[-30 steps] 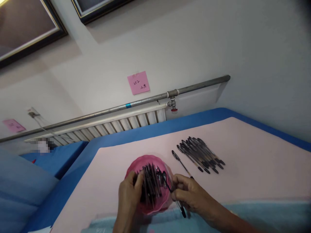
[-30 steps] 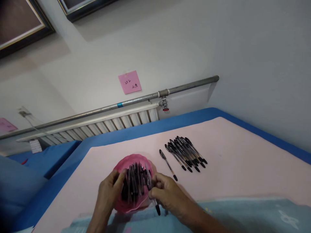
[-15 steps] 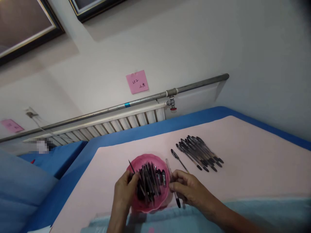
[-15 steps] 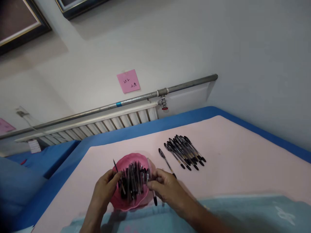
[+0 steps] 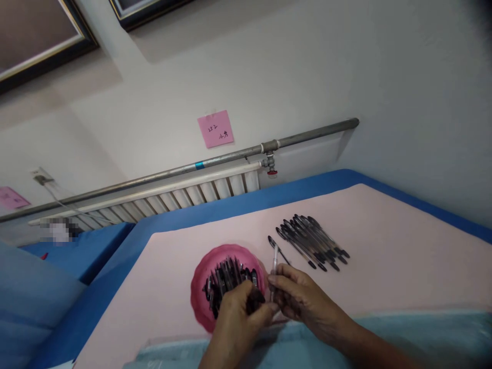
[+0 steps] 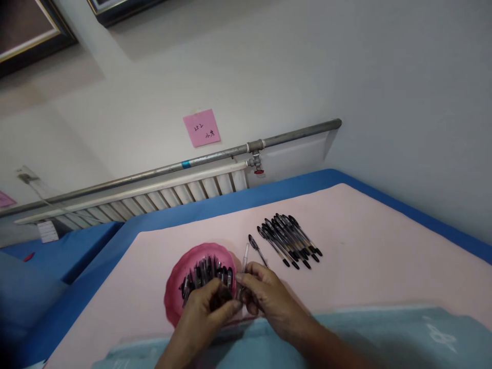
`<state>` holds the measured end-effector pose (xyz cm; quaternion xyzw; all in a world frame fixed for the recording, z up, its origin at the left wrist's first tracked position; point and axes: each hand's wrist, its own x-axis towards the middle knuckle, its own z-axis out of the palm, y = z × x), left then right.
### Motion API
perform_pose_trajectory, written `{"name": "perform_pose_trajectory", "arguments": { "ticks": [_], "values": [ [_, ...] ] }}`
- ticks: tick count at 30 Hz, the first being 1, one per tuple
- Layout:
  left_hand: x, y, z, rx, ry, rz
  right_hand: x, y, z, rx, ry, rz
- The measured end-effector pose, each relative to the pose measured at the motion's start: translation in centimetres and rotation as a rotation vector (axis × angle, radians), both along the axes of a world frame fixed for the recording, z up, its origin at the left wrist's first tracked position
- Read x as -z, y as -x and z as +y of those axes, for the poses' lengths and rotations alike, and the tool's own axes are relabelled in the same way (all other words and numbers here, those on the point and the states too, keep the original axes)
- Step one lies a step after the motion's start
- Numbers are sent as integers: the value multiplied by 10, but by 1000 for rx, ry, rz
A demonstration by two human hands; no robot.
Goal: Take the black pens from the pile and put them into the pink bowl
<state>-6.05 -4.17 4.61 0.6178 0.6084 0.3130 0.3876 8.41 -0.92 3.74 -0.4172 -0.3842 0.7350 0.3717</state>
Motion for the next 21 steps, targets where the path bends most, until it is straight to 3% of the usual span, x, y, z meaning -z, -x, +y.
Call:
{"name": "perform_pose_trajectory", "arguments": {
  "ticks": [6,12,17,21],
  "values": [
    [-4,-7,-6,82,-91,149,6,0,2,38,-48,36],
    [-9,-3,-6,153,-40,90,2,-1,1,10,-89,131],
    [-10,-5,-5,43,-53,83,2,-3,2,33,-106,118],
    [-12,-3,-6,122,5,4,3,-3,1,-7,-118,135]
  ]
}}
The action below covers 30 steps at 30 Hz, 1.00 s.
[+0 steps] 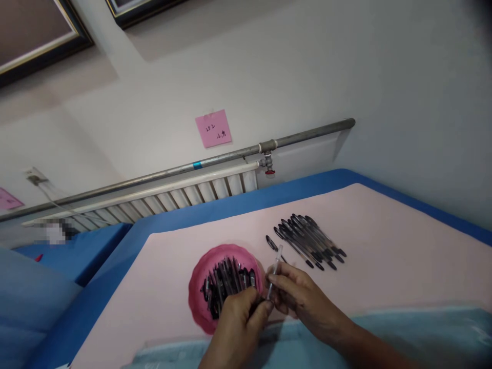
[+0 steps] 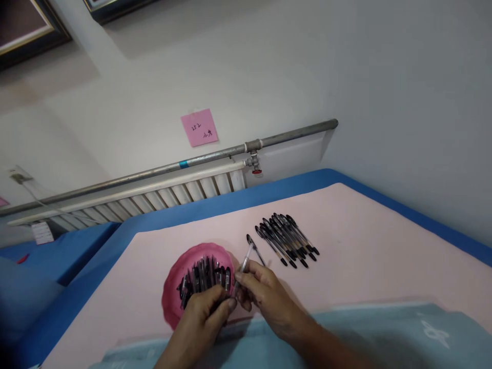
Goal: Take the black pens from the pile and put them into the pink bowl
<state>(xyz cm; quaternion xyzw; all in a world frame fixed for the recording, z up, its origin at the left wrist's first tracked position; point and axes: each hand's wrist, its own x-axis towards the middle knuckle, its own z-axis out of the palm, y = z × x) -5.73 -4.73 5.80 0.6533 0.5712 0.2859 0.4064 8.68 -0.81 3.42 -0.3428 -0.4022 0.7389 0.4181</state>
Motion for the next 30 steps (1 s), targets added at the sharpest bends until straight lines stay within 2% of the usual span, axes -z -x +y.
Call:
{"name": "perform_pose_trajectory", "arguments": {
  "ticks": [3,6,8,12,17,19,22,24,27,30],
  "values": [
    [-1,1,0,7,73,-72,-3,0,-1,-15,-5,35],
    [-2,1,0,-47,59,-68,-6,-1,-2,0,-7,36],
    [-2,2,0,-32,73,-88,-7,-1,-2,-2,2,38],
    [0,9,-2,32,237,-304,-8,1,-4,-34,6,127],
    [-1,14,-4,-18,403,-637,-12,5,-9,-4,-12,250],
    [-2,14,-4,-55,514,-768,-13,5,-10,5,-10,296],
    [-1,15,-1,-96,706,-886,-13,5,-12,12,-32,343],
    [2,14,1,-85,781,-949,-13,4,-12,4,-47,360],
    [6,10,3,-68,777,-1058,-11,3,-9,-21,-27,389],
    [7,1,3,-66,715,-1063,-9,0,-6,-43,36,420]
  ]
}}
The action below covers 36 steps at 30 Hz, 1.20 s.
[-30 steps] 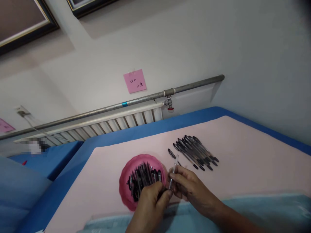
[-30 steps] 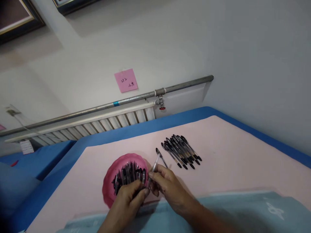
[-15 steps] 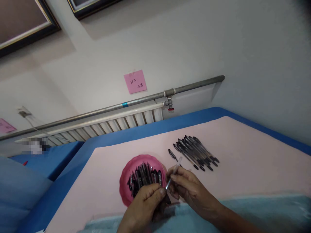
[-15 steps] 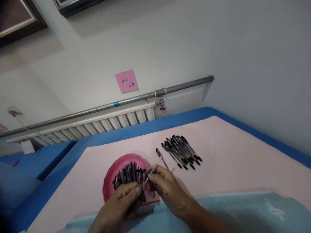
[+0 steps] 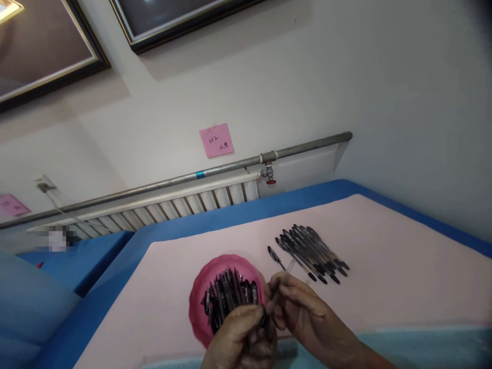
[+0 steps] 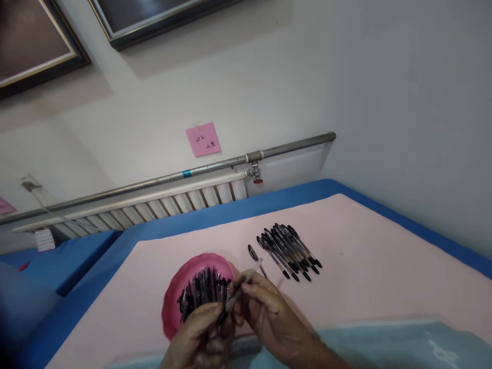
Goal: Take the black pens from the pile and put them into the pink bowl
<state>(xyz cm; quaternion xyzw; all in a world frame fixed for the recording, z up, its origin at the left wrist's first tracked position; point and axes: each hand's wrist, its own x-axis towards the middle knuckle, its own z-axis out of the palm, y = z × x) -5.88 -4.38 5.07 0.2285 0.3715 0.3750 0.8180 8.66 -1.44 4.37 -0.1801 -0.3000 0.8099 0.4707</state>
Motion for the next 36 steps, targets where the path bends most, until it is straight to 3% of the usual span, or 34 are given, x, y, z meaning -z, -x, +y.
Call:
{"name": "perform_pose_trajectory", "arguments": {
  "ticks": [4,8,14,17,19,21,23,26,29,33,36],
  "values": [
    [2,-7,2,-82,-158,87,1,-2,2,53,-19,-51],
    [10,-4,4,-42,-286,267,3,-2,3,87,-44,-145],
    [6,18,1,-48,-292,402,5,-7,15,174,20,-130],
    [-3,40,5,-121,-423,893,7,-10,20,227,30,-235],
    [-5,51,10,-85,-501,1243,11,-9,21,216,-38,-364],
    [-1,56,14,-82,-545,1524,15,-8,21,204,-125,-465],
    [7,54,17,-140,-610,1682,17,-7,21,210,-175,-500],
    [22,42,23,-211,-799,1689,17,-7,22,231,-178,-491],
    [32,30,31,-135,-927,1684,13,-8,22,233,-144,-493],
    [33,25,35,48,-969,1698,10,-9,21,239,-136,-488],
    [29,26,33,80,-951,1666,10,-9,22,233,-141,-493]
  ]
}}
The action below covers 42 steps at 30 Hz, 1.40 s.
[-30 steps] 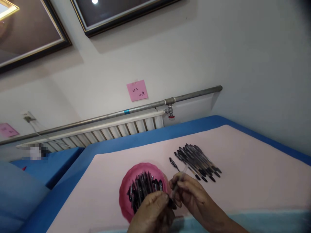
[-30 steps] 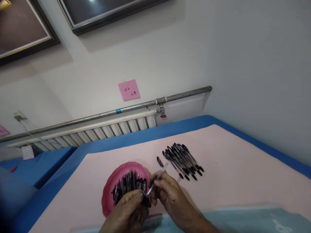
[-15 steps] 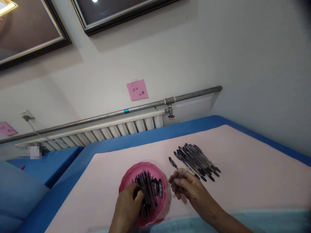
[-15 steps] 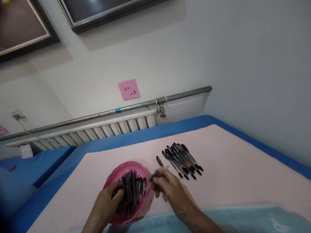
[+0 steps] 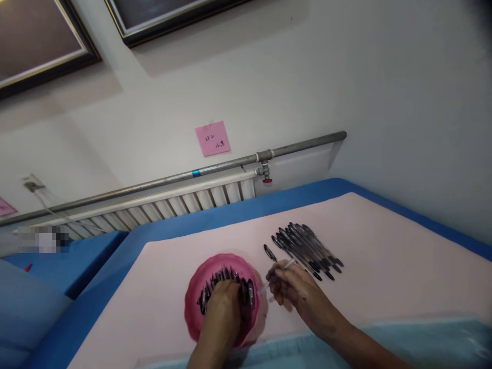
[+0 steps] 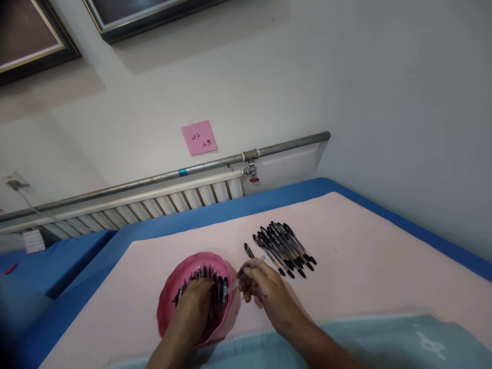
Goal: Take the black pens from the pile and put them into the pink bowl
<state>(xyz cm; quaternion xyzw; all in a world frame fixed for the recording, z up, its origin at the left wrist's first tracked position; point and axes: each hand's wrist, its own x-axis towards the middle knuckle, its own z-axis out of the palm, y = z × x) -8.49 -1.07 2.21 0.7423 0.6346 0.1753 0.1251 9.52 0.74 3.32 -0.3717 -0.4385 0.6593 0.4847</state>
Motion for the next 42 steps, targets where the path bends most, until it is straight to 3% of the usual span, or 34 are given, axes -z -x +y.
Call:
{"name": "perform_pose_trajectory", "arguments": {
  "ticks": [5,9,12,18,24,27,29,32,37,40,42],
  "values": [
    [-3,0,-2,25,16,32,1,1,0,-17,16,-81],
    [-1,5,1,-90,-22,24,2,3,-1,-29,-2,-180],
    [3,11,3,-158,-87,6,1,11,0,-52,-100,-264],
    [15,17,3,-169,-187,27,-4,31,5,-22,-344,-553],
    [14,17,2,-283,-209,140,10,-8,19,192,-535,-943],
    [10,13,4,-257,-166,172,20,-23,26,140,-580,-1279],
    [8,8,6,-218,-117,184,24,-25,28,111,-576,-1365],
    [7,1,8,-171,-33,203,26,-21,29,88,-557,-1388],
    [14,-3,6,-213,33,198,25,-20,34,66,-491,-1347],
    [12,-2,5,-286,-32,61,16,-21,31,73,-458,-1264],
    [6,-3,2,-343,-130,-166,7,-18,22,53,-401,-1100]
  ]
}}
